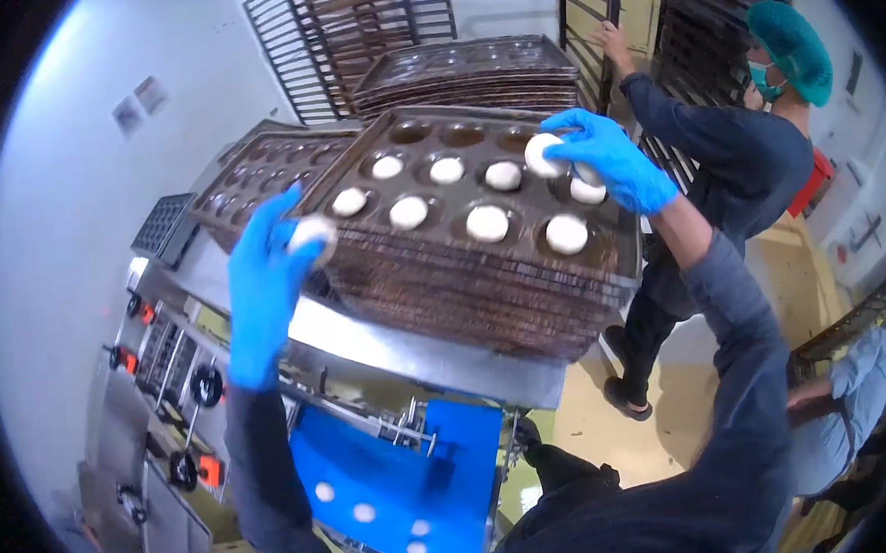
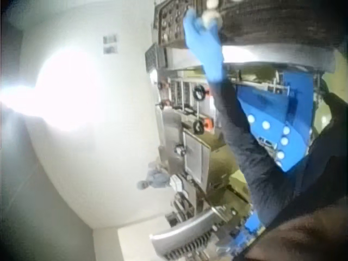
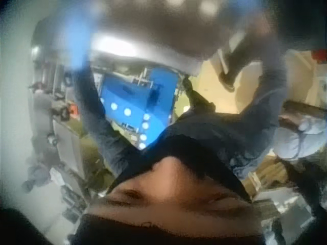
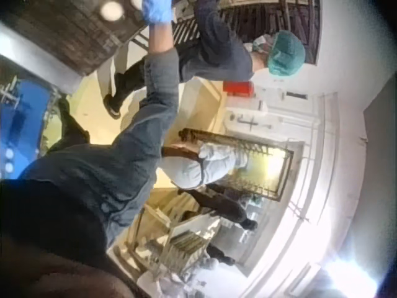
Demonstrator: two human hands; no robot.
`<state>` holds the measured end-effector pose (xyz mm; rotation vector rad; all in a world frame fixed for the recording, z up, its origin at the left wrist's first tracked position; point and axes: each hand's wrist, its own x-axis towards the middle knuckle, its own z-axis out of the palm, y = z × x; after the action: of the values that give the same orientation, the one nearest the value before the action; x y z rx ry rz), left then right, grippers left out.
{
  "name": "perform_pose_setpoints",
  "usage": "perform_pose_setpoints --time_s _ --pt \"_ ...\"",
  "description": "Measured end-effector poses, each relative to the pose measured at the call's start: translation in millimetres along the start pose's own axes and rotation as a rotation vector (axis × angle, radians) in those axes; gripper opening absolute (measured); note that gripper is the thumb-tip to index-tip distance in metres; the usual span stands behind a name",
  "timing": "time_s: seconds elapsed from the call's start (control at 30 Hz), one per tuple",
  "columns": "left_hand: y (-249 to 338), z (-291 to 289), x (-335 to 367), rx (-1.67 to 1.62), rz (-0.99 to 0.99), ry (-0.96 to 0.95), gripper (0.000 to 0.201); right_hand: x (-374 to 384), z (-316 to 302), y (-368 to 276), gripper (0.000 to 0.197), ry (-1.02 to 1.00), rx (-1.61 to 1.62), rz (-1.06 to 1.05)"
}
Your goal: The person picks up small, round dough balls from a blue conveyor belt and places them into the circular indentations of a metal baking tray. The person repeats this process, filling the tray with dough balls.
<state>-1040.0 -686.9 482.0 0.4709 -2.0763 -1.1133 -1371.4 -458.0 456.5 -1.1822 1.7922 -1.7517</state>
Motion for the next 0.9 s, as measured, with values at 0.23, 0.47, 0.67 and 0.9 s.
perform_pose_setpoints --time_s 0.23,0.47,0.67,0.9 --pt "-100 152 260 0.149 0.067 -0.428 0.047 157 -60 114 0.025 -0.101 -0.053 0.271" --pt "-150 225 320 0.026 -0.084 -0.970 0.053 182 -45 102 0.058 -0.318 -0.815 0.265" --pt "-144 214 332 -0.054 -0.153 -0.862 0.052 146 -98 83 0.058 -0.300 -0.506 0.280" --pt "-205 178 336 -0.164 -0.188 -0.712 0.034 81 -119 105 0.041 -0.309 -0.253 0.248"
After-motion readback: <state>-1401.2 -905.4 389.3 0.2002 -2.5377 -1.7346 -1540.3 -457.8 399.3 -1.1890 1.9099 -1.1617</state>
